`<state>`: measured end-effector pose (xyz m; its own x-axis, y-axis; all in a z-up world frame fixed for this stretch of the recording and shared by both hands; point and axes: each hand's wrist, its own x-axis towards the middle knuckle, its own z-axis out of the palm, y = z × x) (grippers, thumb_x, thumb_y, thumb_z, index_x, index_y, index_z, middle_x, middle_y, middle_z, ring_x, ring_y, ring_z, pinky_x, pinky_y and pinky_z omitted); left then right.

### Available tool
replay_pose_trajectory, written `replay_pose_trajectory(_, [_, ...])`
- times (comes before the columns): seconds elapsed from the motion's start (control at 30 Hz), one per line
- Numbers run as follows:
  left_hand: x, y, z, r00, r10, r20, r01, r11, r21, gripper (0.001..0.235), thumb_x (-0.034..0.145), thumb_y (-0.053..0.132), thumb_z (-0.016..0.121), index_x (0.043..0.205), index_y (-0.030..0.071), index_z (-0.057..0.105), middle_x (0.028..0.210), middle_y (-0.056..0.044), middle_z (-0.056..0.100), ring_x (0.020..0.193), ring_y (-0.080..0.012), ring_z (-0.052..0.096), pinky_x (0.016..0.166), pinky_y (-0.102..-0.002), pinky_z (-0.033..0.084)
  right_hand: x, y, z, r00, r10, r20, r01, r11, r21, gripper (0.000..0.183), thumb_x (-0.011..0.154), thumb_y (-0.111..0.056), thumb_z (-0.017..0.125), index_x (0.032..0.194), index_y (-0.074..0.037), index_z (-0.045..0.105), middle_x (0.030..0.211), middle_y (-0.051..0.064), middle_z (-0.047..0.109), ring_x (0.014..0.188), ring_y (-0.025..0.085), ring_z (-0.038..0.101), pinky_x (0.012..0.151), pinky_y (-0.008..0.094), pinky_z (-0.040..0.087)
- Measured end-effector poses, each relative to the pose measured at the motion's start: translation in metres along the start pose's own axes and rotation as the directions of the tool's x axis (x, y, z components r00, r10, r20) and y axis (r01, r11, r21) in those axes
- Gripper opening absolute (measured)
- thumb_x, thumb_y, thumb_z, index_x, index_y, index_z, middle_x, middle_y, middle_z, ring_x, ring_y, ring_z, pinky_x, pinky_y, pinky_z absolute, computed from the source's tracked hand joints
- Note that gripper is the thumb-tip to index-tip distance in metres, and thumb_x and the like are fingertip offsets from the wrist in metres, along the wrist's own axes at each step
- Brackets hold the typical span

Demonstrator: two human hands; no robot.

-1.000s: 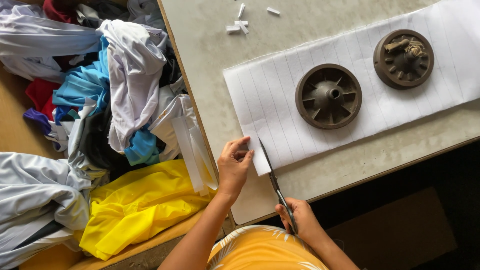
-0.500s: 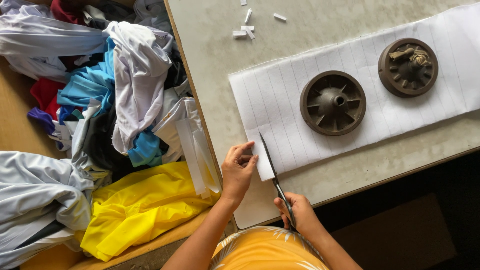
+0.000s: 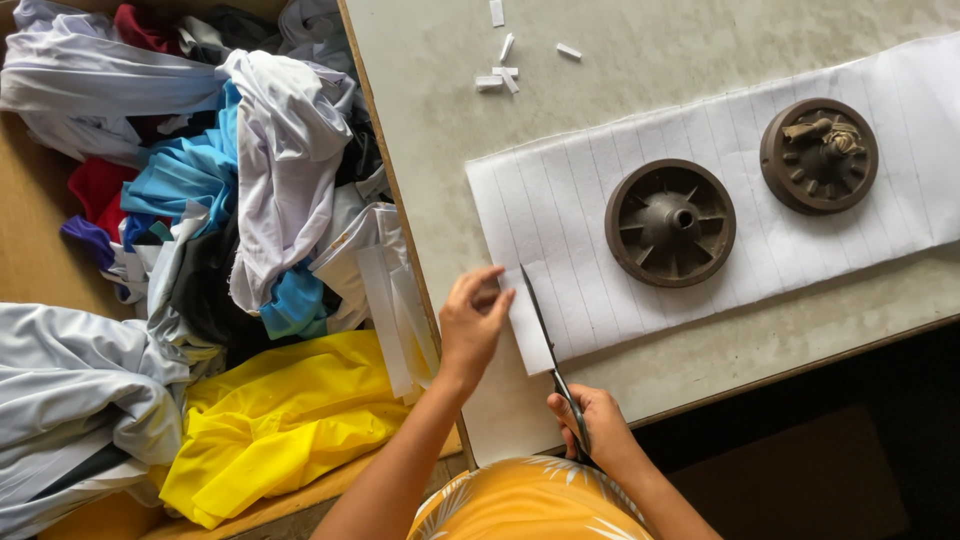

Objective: Using scissors to cut long strips of white material into small rectangular pieces on a workbench.

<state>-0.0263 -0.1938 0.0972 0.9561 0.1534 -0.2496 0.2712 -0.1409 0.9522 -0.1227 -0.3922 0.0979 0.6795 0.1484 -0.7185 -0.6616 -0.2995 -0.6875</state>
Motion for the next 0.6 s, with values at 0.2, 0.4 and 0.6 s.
replay_pose_trajectory(0.2, [0.026, 0.0, -0.002, 0.991, 0.064, -0.115, -0.063, 0.998, 0.013, 0.032, 0.088, 0.005, 0.076, 0.12, 0.009, 0.074, 0.117, -0.006, 0.07, 0.089, -0.0175, 0.075, 0.089, -0.024, 0.065, 0.005, 0.006, 0.0, 0.999, 0.029, -0.022, -0.029, 1.0, -0.001, 0.054, 0.085, -0.057, 0.068, 0.069, -0.009, 0.05, 0.046, 0.007, 0.052, 0.036, 0.016, 0.052, 0.04, 0.031, 0.043])
replay_pose_trajectory(0.4, [0.024, 0.0, -0.002, 0.993, 0.046, -0.111, -0.047, 0.999, -0.006, 0.033, 0.089, 0.005, 0.075, 0.122, 0.009, 0.073, 0.117, -0.004, 0.069, 0.085, -0.0153, 0.073, 0.086, -0.022, 0.065, 0.005, -0.007, -0.001, 0.999, 0.047, -0.01, -0.048, 0.998, -0.05, 0.056, 0.084, -0.06, 0.066, 0.069, -0.009, 0.049, 0.046, 0.007, 0.052, 0.038, 0.017, 0.054, 0.044, 0.03, 0.042])
replay_pose_trajectory(0.6, [0.022, 0.0, -0.001, 0.992, 0.054, -0.114, -0.056, 0.998, -0.012, 0.032, 0.09, 0.004, 0.074, 0.122, 0.009, 0.073, 0.118, -0.004, 0.068, 0.084, -0.014, 0.072, 0.086, -0.022, 0.065, 0.012, -0.012, -0.001, 0.999, 0.039, -0.009, -0.039, 0.999, -0.033, 0.058, 0.082, -0.062, 0.066, 0.068, -0.008, 0.049, 0.046, 0.007, 0.05, 0.037, 0.017, 0.051, 0.042, 0.031, 0.042])
